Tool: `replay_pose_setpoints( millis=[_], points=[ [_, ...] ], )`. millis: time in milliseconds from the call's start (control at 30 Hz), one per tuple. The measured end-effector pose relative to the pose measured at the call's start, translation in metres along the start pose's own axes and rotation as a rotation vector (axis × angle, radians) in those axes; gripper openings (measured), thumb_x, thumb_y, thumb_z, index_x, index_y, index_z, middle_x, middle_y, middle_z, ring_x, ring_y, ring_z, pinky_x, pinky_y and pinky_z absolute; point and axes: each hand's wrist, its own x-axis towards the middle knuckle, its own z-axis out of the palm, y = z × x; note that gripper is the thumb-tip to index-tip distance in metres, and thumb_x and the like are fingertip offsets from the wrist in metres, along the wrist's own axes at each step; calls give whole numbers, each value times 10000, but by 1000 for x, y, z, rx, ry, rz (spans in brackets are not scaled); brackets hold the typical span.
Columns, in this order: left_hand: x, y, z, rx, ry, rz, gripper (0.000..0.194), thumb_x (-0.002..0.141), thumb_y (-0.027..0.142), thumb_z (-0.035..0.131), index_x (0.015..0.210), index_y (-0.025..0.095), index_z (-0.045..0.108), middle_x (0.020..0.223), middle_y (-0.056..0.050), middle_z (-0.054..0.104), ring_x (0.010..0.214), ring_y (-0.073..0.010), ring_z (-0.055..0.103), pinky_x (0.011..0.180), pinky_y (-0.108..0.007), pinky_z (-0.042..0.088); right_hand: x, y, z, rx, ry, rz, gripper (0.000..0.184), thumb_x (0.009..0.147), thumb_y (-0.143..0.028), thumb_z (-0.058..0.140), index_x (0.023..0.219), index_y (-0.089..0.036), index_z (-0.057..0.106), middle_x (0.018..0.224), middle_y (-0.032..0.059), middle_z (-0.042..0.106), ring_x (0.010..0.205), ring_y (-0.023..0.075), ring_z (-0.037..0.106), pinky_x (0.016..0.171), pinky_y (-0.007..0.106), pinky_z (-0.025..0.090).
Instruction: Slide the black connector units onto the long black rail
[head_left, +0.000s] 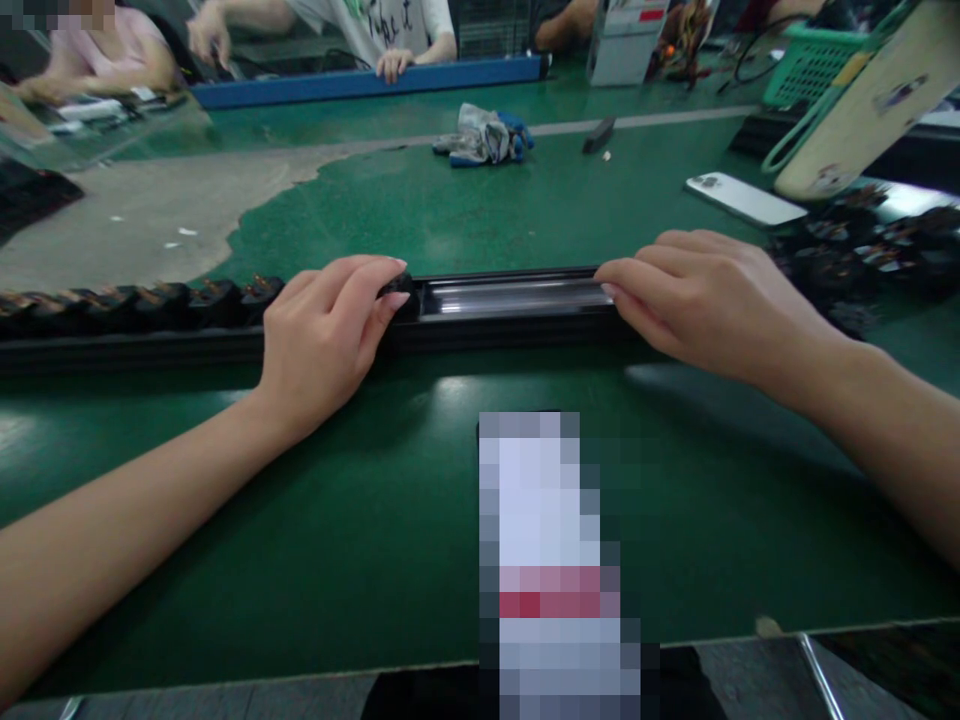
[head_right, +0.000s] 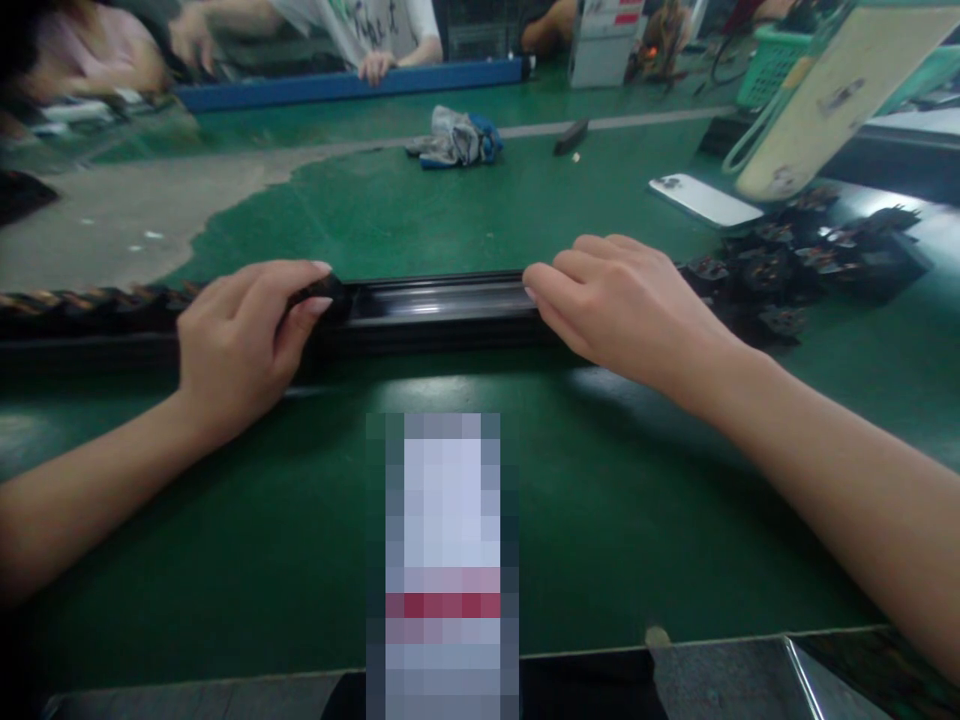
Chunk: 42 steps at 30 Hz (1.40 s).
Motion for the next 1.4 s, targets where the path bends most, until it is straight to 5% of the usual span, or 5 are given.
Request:
replay_pose_setpoints(
  millis=[433, 1067, 1400],
  points=[
    [-1, -1, -2, 10, -46, -20, 388, 1138, 432, 399, 1354, 300, 693, 1351, -57, 755, 1192, -263, 742, 1007, -422, 586, 1, -4, -1, 19, -39, 25, 337, 1090, -284, 356, 1026, -207, 678, 896, 103, 658, 859, 255, 570, 729, 382, 415],
    [1, 2, 2, -114, -41, -34, 445, 1141, 446, 417, 1408, 199, 674, 1403, -89, 735, 1258, -286, 714, 1035, -425, 556, 2, -6, -2, 83, -61, 58, 298, 1077, -263, 404, 1087, -212, 697, 927, 107, 686, 905, 265, 605, 777, 386, 452],
    [-2, 2, 2, -30, -1, 79, 411, 1128, 380, 449, 1444, 205, 644, 1427, -101, 723, 1276, -288, 713, 1036, -414, 572, 4, -15, -8, 63, -104, 86, 372, 1095, -231, 331, 1053, -161, 694, 976, 156, 699, 933, 274, 609, 793, 404, 446]
  ],
)
